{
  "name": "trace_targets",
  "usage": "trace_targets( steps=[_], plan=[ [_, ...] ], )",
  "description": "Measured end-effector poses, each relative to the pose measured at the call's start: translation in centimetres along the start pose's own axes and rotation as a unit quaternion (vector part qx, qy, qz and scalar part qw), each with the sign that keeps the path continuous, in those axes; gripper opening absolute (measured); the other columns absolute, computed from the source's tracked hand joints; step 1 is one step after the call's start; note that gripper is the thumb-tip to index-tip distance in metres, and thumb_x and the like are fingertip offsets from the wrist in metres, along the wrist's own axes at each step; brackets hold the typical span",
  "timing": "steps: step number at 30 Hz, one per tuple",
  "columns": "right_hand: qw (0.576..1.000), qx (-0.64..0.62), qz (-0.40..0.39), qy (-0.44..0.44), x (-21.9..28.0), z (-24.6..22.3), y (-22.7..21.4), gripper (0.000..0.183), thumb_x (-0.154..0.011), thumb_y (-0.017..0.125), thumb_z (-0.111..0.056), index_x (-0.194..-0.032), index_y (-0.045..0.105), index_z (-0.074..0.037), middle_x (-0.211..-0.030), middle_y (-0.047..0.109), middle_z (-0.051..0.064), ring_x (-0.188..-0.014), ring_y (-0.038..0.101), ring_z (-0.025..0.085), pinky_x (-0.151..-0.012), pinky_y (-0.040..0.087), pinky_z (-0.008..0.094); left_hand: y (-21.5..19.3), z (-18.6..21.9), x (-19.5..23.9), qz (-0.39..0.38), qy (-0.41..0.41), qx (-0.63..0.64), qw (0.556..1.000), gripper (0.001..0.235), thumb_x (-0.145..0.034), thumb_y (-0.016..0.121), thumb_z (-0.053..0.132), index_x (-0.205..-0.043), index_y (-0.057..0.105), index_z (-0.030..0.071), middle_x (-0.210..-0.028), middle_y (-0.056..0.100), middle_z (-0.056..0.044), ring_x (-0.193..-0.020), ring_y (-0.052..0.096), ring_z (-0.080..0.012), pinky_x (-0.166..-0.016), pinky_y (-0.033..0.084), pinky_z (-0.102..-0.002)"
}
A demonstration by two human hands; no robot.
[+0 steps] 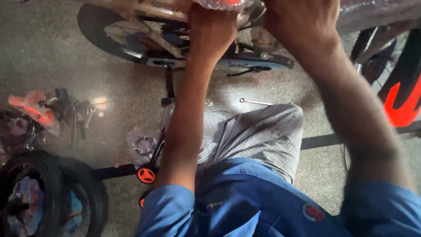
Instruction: The person is assembling a bicycle, specifically attaching the rear wheel to the frame. They use a wrench to tighten the nuts on the wheel axle, ensuring the wheel is securely fastened. The person also removes protective plastic wrapping from the frame and adjusts the wheel's position.
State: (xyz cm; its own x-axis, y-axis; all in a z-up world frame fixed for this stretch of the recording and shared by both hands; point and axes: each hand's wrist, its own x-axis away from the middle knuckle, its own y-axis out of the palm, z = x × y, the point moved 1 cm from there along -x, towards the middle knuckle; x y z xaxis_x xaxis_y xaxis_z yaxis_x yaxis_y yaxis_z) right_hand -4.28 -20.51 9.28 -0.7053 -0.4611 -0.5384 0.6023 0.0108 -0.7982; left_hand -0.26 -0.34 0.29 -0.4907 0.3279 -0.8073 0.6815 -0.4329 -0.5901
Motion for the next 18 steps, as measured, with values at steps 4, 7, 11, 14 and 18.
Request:
trace_targets(
  steps=[4,7,11,14,18],
  plan=[
    [0.992,0.039,0.093,0.078,2.6,-0.7,2.6,0.007,-0.081,0.074,-0.012,-0.087,0.073,-0.015,-0.072,0.066,0.001,-0.059,0.062,0.016,-0.051,0.048,0.033,0.0,0.3,-0.1,-0.1,0.007,-0.039,0.994,0.008,-0.074,0.071,0.013,-0.067,0.07,0.016,-0.054,0.061,-0.008,-0.05,0.06,-0.0319,-0.053,0.047,-0.053],
    [0.931,-0.119,0.282,0.197,2.7,-5.0,6.1,0.003,-0.089,0.073,-0.011,-0.092,0.073,-0.01,-0.08,0.069,0.005,-0.068,0.064,0.019,-0.063,0.048,0.038,-0.8,0.1,-0.6,0.011,-0.022,0.075,0.997,0.012,-0.077,0.069,0.011,-0.09,0.07,0.011,-0.074,0.067,-0.009,-0.07,0.067,-0.0333,-0.067,0.051,-0.048],
    [0.842,-0.302,0.349,0.28,4.4,-8.6,9.6,0.006,-0.1,0.072,-0.011,-0.1,0.072,-0.005,-0.09,0.073,0.009,-0.078,0.065,0.022,-0.073,0.05,0.041,-1.2,0.7,-1.0,-0.077,-0.046,0.091,0.992,0.009,-0.084,0.072,0.01,-0.092,0.073,0.013,-0.069,0.068,-0.008,-0.06,0.067,-0.0273,-0.063,0.052,-0.048],
    [0.866,-0.376,0.236,0.231,5.9,-5.9,7.5,0.009,-0.104,0.076,-0.013,-0.105,0.074,-0.005,-0.086,0.07,0.011,-0.073,0.063,0.02,-0.066,0.05,0.037,-1.6,0.3,-1.4,-0.026,-0.028,0.126,0.991,0.006,-0.088,0.075,0.016,-0.094,0.072,0.014,-0.072,0.069,-0.008,-0.065,0.068,-0.0309,-0.063,0.052,-0.047],
    [0.981,-0.133,0.084,0.118,4.4,-1.2,2.8,0.006,-0.092,0.077,-0.01,-0.098,0.079,-0.01,-0.07,0.067,0.007,-0.059,0.059,0.019,-0.054,0.044,0.038,-0.8,-0.2,-0.9,0.022,-0.018,0.069,0.997,0.007,-0.085,0.076,0.02,-0.088,0.073,0.015,-0.067,0.067,-0.008,-0.062,0.066,-0.0313,-0.059,0.049,-0.048]
  ],
)
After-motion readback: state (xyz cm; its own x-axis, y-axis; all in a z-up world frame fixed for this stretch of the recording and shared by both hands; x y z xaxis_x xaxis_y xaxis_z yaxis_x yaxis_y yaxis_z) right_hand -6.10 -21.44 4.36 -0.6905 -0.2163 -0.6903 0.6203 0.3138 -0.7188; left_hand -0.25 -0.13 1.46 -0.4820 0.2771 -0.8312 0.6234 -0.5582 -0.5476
